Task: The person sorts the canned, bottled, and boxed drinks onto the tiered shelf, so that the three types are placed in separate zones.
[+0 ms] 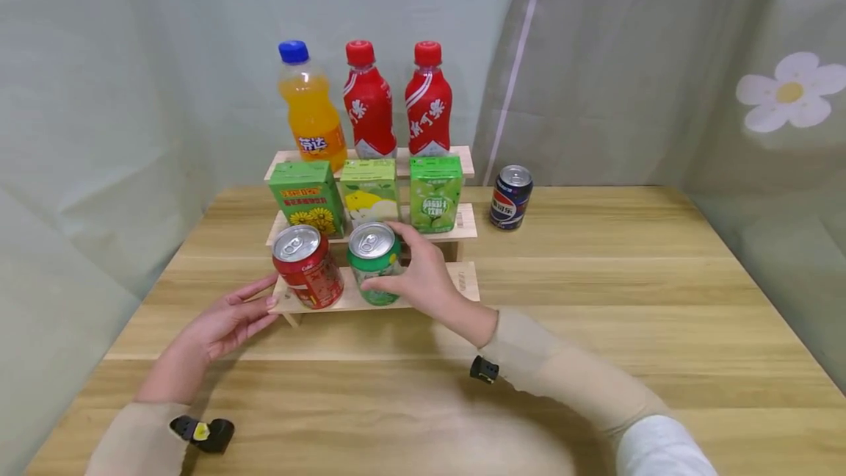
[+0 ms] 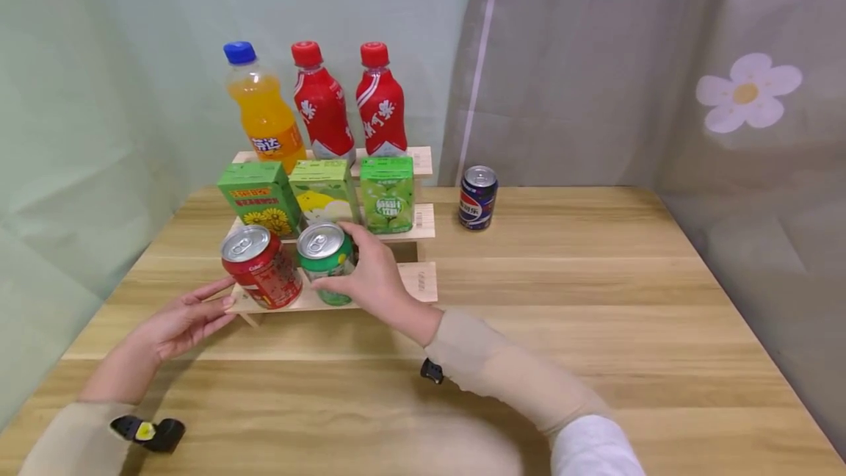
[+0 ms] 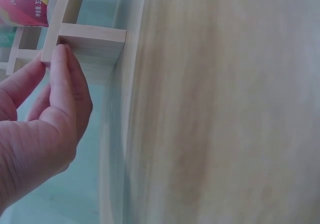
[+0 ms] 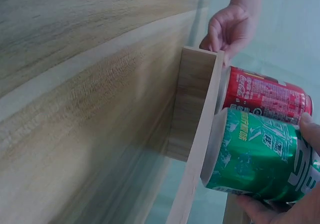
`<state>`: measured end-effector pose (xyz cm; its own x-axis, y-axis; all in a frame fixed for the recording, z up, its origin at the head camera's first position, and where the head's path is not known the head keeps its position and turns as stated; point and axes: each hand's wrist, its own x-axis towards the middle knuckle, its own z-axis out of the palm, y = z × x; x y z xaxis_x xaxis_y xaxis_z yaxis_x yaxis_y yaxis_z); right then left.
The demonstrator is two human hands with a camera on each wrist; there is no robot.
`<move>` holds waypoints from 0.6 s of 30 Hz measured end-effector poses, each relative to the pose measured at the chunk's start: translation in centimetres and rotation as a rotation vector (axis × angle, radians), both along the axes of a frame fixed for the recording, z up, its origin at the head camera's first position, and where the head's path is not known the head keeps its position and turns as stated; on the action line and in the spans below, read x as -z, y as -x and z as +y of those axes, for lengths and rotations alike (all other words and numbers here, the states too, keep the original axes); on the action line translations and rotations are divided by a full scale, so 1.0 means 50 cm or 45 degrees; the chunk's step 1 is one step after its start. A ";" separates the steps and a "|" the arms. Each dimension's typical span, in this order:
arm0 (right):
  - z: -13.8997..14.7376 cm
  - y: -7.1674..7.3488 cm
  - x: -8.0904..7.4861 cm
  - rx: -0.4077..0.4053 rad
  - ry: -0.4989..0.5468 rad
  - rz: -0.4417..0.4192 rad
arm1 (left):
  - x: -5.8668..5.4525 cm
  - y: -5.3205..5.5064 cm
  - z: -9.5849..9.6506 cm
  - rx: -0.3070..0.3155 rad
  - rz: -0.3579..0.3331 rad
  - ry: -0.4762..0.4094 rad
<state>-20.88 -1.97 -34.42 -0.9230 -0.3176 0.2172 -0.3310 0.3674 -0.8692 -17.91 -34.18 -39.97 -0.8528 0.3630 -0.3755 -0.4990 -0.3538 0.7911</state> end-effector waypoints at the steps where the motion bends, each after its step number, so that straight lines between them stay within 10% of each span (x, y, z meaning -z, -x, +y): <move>1: -0.001 0.000 -0.001 0.006 0.002 0.024 | -0.002 0.001 0.001 -0.003 0.000 0.006; 18: 0.007 -0.004 0.008 -0.068 -0.071 0.139 | -0.008 -0.006 0.001 0.013 -0.006 0.015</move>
<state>-20.66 -1.63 -34.81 -0.8763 -0.3802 0.2958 -0.4427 0.3934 -0.8058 -17.63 -34.11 -39.56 -0.8473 0.3672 -0.3837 -0.5060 -0.3391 0.7931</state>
